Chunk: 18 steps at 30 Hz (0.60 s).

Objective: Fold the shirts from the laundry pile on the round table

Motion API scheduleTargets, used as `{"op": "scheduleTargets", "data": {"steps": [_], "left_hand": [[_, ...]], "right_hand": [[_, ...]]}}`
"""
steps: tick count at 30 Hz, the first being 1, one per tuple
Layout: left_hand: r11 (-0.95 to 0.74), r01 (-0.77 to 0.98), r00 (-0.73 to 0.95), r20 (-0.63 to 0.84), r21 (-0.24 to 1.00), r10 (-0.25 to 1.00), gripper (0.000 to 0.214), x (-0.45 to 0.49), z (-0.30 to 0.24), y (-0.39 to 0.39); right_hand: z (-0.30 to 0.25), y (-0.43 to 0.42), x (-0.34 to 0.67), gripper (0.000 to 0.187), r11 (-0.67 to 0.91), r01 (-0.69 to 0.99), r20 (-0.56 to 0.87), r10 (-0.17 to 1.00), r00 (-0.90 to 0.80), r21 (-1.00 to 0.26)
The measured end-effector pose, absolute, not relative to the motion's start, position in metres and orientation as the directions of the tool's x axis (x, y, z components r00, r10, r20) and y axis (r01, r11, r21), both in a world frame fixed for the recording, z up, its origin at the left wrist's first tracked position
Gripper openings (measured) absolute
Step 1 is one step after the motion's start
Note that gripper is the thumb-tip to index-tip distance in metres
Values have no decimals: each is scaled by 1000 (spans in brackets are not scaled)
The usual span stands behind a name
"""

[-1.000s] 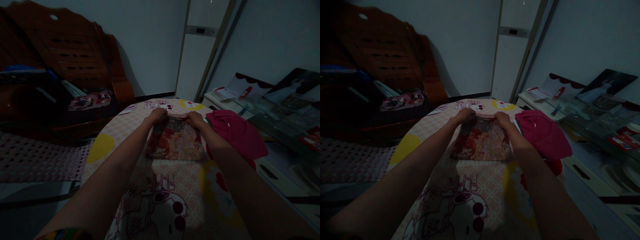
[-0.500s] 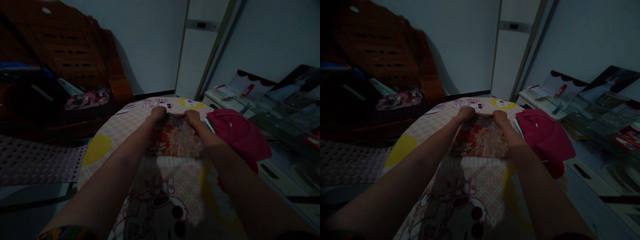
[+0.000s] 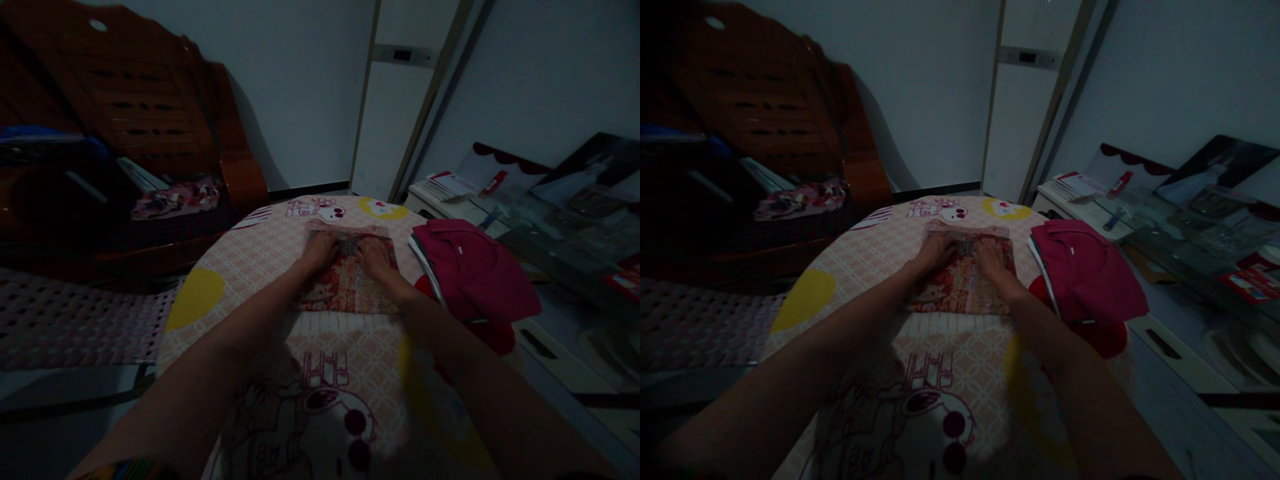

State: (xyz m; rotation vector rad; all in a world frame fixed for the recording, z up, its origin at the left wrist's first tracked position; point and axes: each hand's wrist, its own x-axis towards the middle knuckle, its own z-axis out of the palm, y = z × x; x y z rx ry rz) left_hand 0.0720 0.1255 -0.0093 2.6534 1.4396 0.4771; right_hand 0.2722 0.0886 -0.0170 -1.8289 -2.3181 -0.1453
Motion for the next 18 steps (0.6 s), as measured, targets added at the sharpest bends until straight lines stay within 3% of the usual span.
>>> {"op": "scheduleTargets", "data": {"steps": [8, 12, 18], "left_hand": [[-425, 890, 403, 150, 166, 903, 55, 64, -27, 121], [-453, 871, 431, 146, 191, 890, 56, 61, -29, 125], [-542, 770, 471, 271, 336, 839, 57, 38, -23, 120]], "right_hand": [[-36, 98, 302, 49, 12, 988, 202, 979, 20, -157], [-32, 99, 307, 51, 31, 983, 148, 989, -3, -182], [-34, 67, 309, 40, 142, 953, 311, 949, -55, -266]]}}
